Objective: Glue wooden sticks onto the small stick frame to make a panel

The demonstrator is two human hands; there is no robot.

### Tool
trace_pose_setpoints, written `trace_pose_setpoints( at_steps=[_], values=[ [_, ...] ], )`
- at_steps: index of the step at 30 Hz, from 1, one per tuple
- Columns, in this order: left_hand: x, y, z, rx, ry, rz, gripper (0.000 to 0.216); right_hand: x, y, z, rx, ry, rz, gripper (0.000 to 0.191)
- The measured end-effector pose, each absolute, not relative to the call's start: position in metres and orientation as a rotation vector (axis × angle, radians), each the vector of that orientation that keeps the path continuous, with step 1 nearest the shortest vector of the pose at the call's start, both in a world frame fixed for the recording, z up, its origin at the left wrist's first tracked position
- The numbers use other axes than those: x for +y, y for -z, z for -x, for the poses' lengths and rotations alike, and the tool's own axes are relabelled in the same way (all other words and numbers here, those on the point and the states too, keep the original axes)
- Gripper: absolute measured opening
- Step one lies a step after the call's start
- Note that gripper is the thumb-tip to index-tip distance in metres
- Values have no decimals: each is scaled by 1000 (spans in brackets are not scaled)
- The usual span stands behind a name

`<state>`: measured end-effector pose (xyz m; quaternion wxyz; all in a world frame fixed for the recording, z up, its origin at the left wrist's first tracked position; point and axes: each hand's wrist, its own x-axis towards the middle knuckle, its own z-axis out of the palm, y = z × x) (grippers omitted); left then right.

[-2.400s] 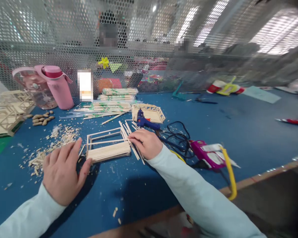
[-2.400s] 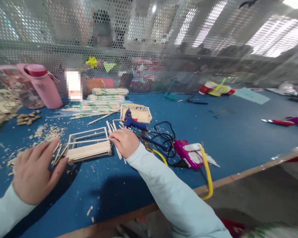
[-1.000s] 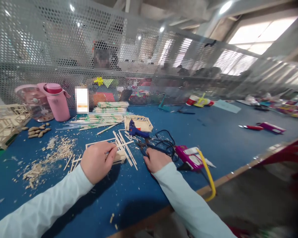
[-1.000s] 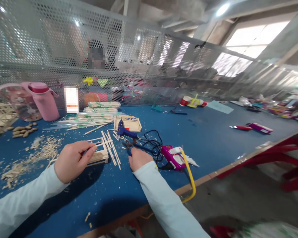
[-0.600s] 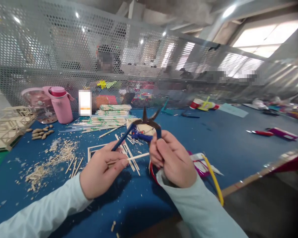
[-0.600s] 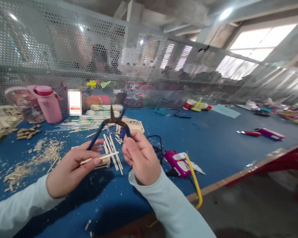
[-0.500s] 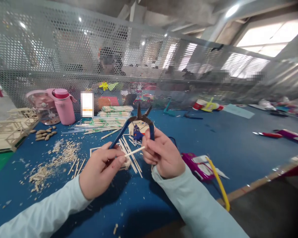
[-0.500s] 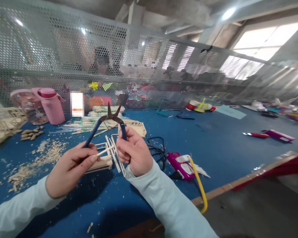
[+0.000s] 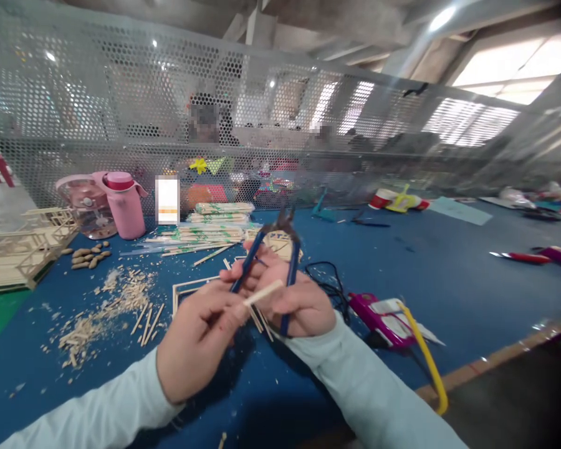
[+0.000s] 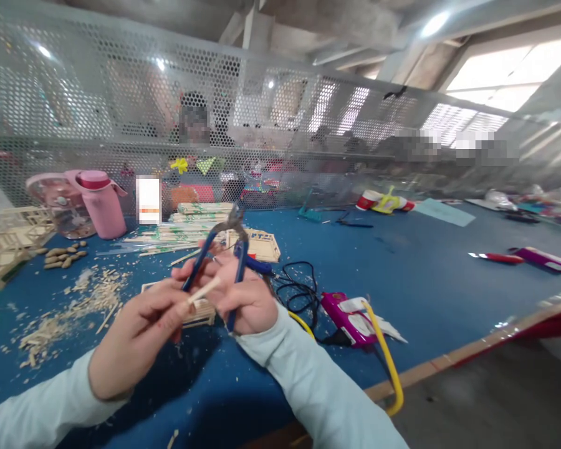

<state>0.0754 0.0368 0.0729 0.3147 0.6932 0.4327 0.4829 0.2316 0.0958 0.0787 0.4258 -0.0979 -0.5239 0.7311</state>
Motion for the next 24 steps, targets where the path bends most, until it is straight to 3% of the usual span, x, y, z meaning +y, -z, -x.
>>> trace_pose_setpoints(
  at_steps=[5, 9, 16, 24],
  values=[
    [58, -65, -62, 1437, -1447, -1502, 27, 119, -72, -259, -1805, -1095, 732, 74],
    [65, -59, -60, 1447, -1452, -1534, 28, 117, -58, -258, -2322, -598, 985, 64],
    [61, -57, -65, 1457, -1427, -1599, 28, 112, -48, -253, -2419, -510, 945, 70],
    [56, -59, -67, 1484, -1269, -1759, 31, 107, -48, -251, -2431, -477, 939, 54]
  ],
)
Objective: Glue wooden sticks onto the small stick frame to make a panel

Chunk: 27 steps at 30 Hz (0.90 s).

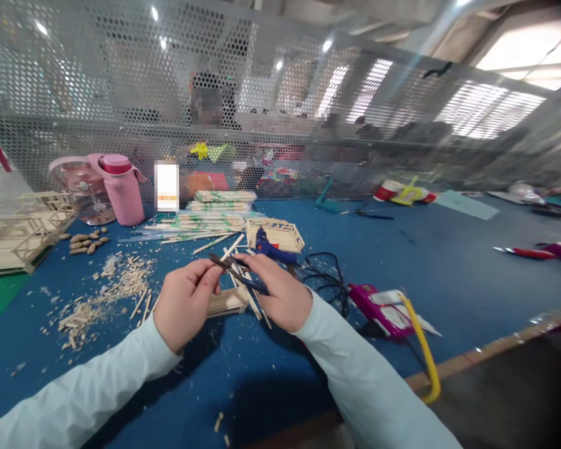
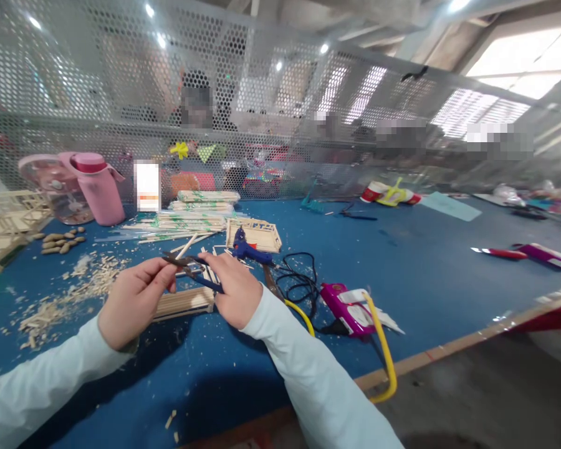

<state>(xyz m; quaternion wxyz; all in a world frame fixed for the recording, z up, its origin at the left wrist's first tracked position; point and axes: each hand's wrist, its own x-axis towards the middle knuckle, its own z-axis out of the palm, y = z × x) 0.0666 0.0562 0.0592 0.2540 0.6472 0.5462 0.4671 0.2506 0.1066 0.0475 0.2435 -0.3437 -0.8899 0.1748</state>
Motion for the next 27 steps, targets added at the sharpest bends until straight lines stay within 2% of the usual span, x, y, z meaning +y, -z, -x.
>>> trace_pose_setpoints(
  at_steps=[3, 7, 12, 16, 19, 21, 24, 27],
  values=[
    [57, -57, -67, 1486, -1237, -1792, 32, 106, -44, -247, -2398, -457, 961, 51],
    [56, -53, -68, 1431, -1199, -1814, 27, 106, -41, -241, -2390, -376, 942, 56],
    [56, -51, -70, 1555, -1157, -1752, 34, 105, -34, -230, -2356, -231, 1000, 54],
    [59, -50, -70, 1610, -1137, -1694, 38, 101, -33, -224, -2302, 44, 1183, 44],
    [60, -51, -71, 1616, -1127, -1693, 40, 97, -38, -224, -2303, 225, 1250, 46],
    [58, -54, -70, 1595, -1130, -1730, 38, 94, -42, -227, -2319, 91, 1157, 48],
    [50, -62, -69, 1524, -1142, -1931, 38, 92, -50, -237, -2276, -362, 1048, 44],
    [38, -67, -66, 1414, -1147, -2206, 39, 96, -56, -258, -2221, -699, 1137, 40]
  ],
)
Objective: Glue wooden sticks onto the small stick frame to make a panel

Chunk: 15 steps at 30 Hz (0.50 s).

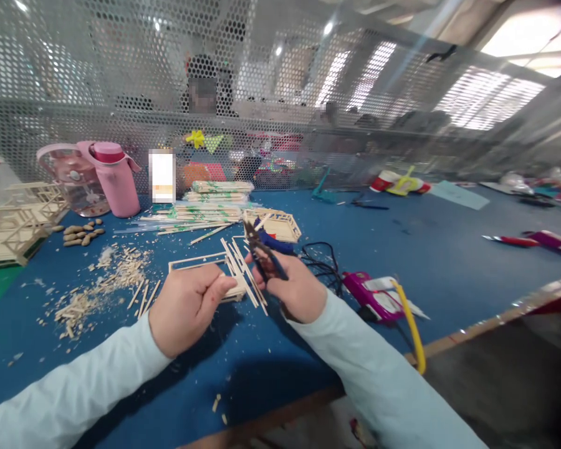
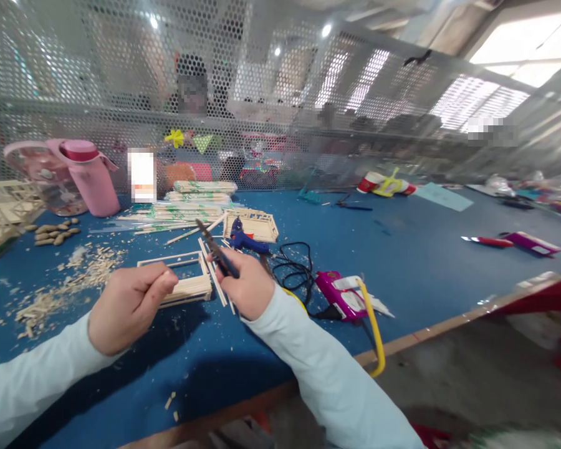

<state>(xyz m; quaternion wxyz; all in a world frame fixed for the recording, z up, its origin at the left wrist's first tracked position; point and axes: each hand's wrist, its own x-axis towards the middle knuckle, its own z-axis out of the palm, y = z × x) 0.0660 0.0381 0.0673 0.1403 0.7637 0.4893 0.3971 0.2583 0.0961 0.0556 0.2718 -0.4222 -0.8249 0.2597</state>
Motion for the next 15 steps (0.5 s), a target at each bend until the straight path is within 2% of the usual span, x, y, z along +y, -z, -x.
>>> trace_pose_setpoints(
  at_steps=[3, 7, 9, 13, 15],
  values=[
    [28, -66, -62, 1387, -1163, -2297, 31, 102, -52, -285, -2298, -551, 1454, 35],
    [26, -51, -55, 1414, -1134, -2434, 45, 107, -30, -301, -2491, -82, 1944, 45],
    [27, -41, -52, 1399, -1111, -2498, 46, 109, -19, -298, -2478, 67, 2044, 49],
    [27, -26, -50, 1448, -1113, -2535, 43, 115, -6, -290, -2407, 153, 1816, 70],
    [25, -22, -48, 1491, -1129, -2530, 44, 111, -6, -296, -2419, 133, 1602, 61]
  ],
)
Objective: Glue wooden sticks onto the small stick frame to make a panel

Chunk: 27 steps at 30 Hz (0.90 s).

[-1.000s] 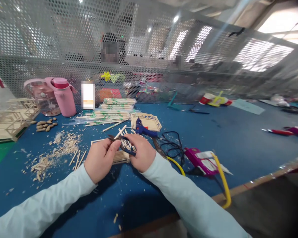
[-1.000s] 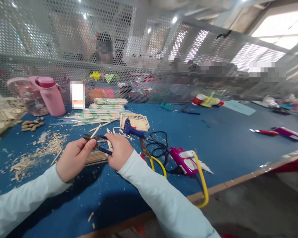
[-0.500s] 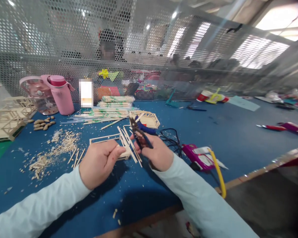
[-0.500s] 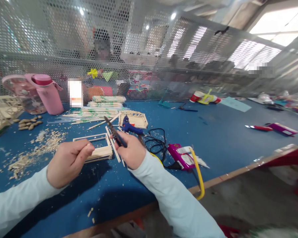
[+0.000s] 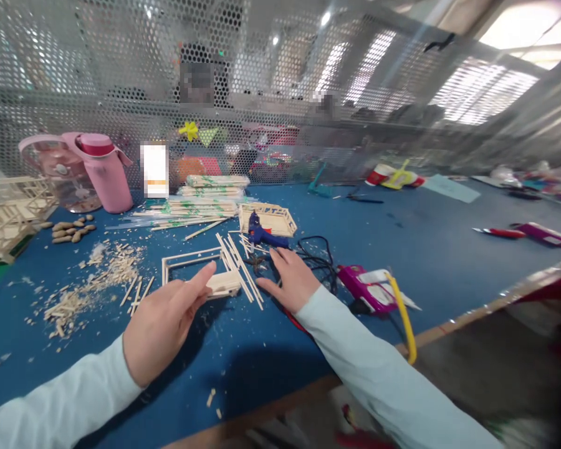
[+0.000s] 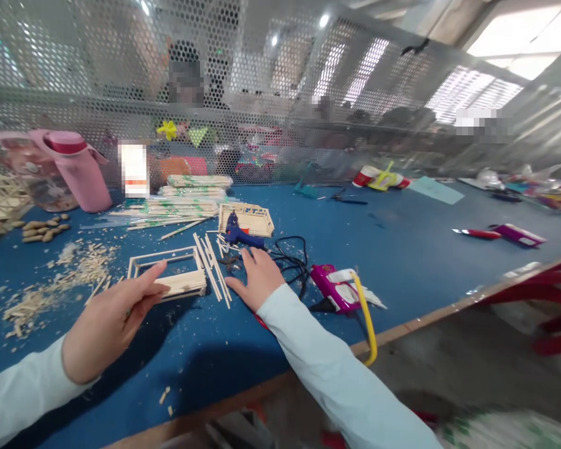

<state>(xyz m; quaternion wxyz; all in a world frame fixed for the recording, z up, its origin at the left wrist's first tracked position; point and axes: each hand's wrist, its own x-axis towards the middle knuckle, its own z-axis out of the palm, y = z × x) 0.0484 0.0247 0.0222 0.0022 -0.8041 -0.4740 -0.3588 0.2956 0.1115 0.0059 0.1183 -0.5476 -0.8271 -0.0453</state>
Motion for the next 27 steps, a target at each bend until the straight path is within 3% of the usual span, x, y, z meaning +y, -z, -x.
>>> trace_pose_setpoints(
  at_steps=[3, 6, 9, 11, 13, 15, 18, 23, 27],
  values=[
    [22, -19, -46, -1460, 1135, 2525, 45, 92, -13, -318, -2395, 67, 1343, 28],
    [19, -18, -48, -1433, 1116, 2545, 45, 63, -23, -338, -2238, 142, 1186, 39],
    [17, -17, -55, -1401, 1097, 2600, 50, 43, -34, -334, -2156, 83, 1124, 22],
    [16, -16, -62, -1363, 1123, 2638, 58, 39, -42, -315, -2296, -66, 1000, 30],
    [18, -16, -70, -1317, 1175, 2655, 64, 44, -51, -292, -2457, -133, 789, 27],
    [21, -18, -76, -1282, 1215, 2670, 65, 55, -57, -272, -2544, -128, 624, 19],
    [27, -28, -74, -1307, 1231, 2678, 60, 76, -60, -259, -2577, -56, 498, 23],
    [39, -43, -38, -1712, 1326, 2261, 33, 112, -44, -262, -2481, -88, 613, 22],
    [49, -22, -9, -2381, 1911, 1835, 27, 125, -25, -261, -2380, -202, 780, 16]
  ],
)
